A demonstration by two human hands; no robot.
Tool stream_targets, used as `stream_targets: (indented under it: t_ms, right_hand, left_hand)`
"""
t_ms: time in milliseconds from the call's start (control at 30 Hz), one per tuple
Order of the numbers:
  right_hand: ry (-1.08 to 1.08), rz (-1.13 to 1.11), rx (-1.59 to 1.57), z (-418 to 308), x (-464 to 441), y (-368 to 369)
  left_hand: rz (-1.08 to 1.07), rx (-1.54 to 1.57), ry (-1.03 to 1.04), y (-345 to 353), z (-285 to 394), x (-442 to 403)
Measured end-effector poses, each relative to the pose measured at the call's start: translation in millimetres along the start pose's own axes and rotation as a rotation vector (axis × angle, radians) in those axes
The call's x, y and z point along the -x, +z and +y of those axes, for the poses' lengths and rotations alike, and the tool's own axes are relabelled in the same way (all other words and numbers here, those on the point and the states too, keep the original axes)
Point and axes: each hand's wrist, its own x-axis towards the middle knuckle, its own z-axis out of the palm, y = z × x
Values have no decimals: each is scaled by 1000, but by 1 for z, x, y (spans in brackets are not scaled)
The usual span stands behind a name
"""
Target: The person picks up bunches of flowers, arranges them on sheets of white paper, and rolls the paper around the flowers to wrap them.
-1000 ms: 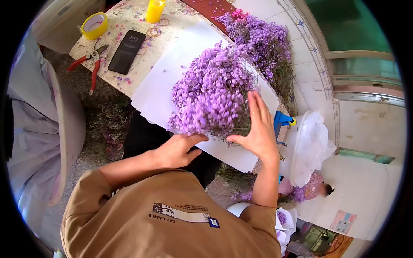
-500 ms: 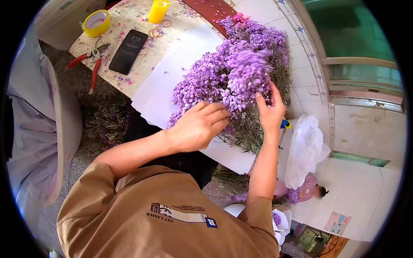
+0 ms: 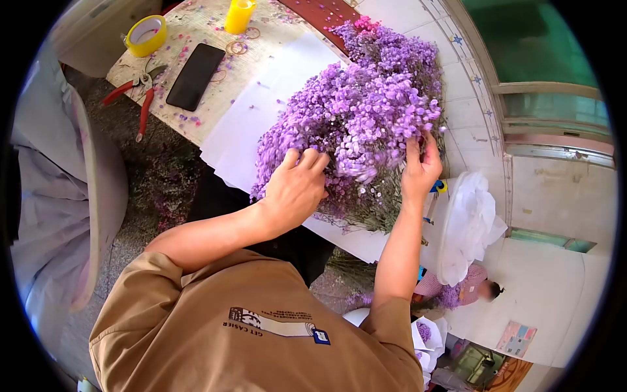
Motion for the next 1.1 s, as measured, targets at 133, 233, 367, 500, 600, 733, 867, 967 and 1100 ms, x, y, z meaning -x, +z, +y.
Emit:
stream_targets:
  t_ms: [133, 233, 367, 500, 600, 733, 867, 967, 1100]
  right_hand:
    - [6, 6, -165, -5, 1, -30]
    - [-2, -186, -380, -10, 9, -49]
    - [156, -430, -275, -11, 30, -12]
    - [279, -595, -100, 15, 20, 46]
    - [241, -480, -18, 56, 4, 73]
    - [350, -577, -42, 66, -2, 92]
    - [116, -808, 135, 65, 39, 95]
    - [103, -815, 331, 40, 44, 95]
    - [-376, -680, 627, 48, 52, 101]
  left_hand:
    - [81, -104, 97, -2, -5, -9]
    - [161, -213, 133, 9, -5, -13]
    - [-277, -154, 104, 7, 1, -15]
    - [-289, -113, 102, -7, 9, 1]
    - [-52, -49, 52, -8, 25, 29]
    - [27, -90, 12, -7, 18, 41]
    - [16, -29, 6, 1, 10, 36]
    - [4, 6, 19, 12, 9, 37]
    - [11, 67, -2, 4, 4, 37]
